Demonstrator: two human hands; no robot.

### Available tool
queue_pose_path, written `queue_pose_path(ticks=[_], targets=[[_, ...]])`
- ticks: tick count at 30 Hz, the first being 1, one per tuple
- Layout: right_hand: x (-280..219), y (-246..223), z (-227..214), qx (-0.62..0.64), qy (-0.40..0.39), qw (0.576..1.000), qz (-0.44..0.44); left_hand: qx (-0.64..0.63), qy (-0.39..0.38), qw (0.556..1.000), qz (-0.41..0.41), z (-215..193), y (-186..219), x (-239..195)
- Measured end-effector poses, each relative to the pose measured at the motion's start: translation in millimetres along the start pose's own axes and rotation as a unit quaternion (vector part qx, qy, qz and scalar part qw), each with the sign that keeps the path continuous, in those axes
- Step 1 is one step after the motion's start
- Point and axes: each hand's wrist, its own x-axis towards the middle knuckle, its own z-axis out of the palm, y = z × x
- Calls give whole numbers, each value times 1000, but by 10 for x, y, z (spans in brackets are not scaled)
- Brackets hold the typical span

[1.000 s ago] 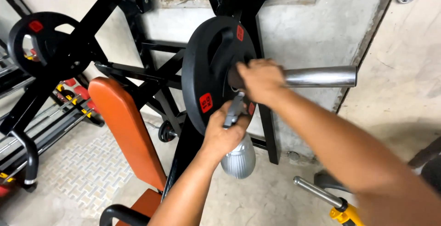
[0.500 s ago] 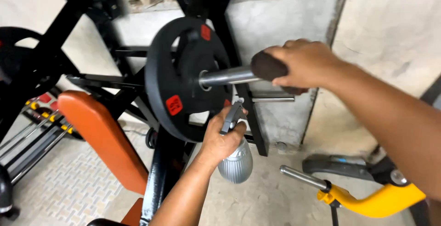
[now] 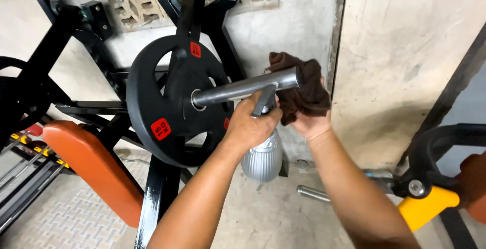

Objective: Wiping down and sanitizing various gym machines using a spray bottle and a cloth.

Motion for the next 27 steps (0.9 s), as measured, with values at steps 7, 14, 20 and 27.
queue_pose_path(ticks=[7,14,20,27], targets=[[57,358,113,-29,-66,992,-104,69,-8,998,7,125,-159,271],[-172,839,-914,109,108,982,-107,105,-57,992,-39,-149,-70,121],[-146,364,222,45,251,967,19,144,-53,988,-7,-427,148,-109],[-346,-35,682,44,124,990,-42,157,-72,985,-31,-726,-174,-124]])
